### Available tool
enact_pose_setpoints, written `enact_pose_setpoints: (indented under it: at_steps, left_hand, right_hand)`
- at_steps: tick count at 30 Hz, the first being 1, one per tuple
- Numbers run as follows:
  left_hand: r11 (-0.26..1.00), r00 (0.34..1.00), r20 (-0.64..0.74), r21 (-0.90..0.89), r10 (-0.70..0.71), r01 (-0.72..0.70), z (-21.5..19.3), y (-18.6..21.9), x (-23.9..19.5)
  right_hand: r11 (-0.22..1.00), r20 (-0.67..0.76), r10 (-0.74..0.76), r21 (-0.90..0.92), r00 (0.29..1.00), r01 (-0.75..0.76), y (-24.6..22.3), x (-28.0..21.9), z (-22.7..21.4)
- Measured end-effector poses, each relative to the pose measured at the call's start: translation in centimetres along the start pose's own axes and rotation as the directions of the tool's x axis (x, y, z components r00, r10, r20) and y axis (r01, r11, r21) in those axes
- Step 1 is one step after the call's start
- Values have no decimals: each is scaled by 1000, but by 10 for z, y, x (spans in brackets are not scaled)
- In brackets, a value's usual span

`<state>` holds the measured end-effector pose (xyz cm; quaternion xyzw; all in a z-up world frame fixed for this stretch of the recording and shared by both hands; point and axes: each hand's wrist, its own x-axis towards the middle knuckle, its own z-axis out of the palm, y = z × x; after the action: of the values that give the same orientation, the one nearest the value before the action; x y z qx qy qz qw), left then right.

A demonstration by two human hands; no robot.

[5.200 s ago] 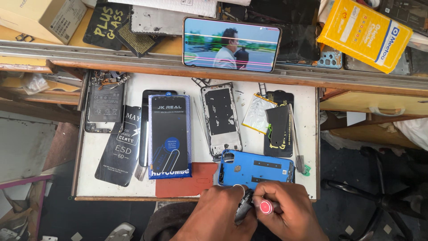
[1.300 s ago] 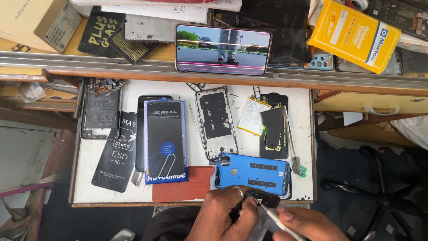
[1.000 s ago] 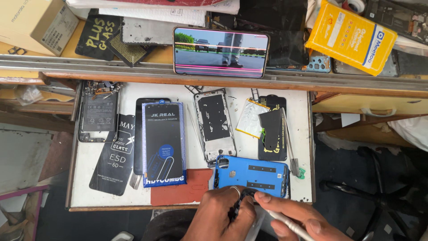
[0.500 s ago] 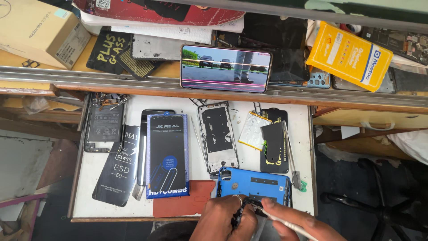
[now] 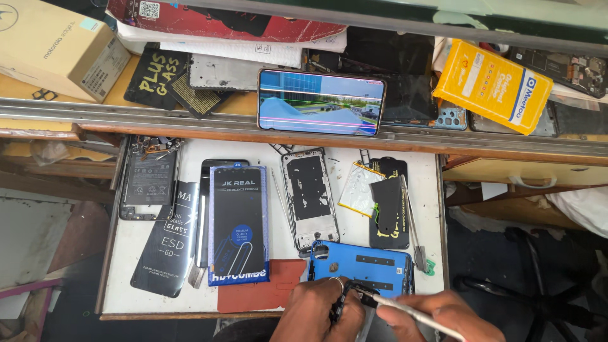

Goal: The person uses a screwdriver to remove screws from a disassembled smartphone, then uses tweezers to adjust internal components. The person continues to manipulate the phone's internal parts while a video plays on a nearby phone.

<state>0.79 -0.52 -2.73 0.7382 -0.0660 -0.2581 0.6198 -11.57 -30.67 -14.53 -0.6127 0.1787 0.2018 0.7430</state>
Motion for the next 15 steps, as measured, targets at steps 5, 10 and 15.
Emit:
enact_pose_setpoints:
  at_steps: [5, 10, 15]
  left_hand:
    - [994, 993, -45, -10, 112, -113, -7, 10, -2]
    - [999, 1000, 13, -15, 28, -28, -7, 16, -3]
    - [998, 999, -30, 59, 38, -36, -5, 16, -7]
  right_hand:
    - [805, 234, -523, -181, 819, 565, -89, -4, 51]
    - [505, 179, -730, -510, 660, 696, -151, 2, 123]
    - [590, -28, -626, -670, 779, 450, -150, -12, 129]
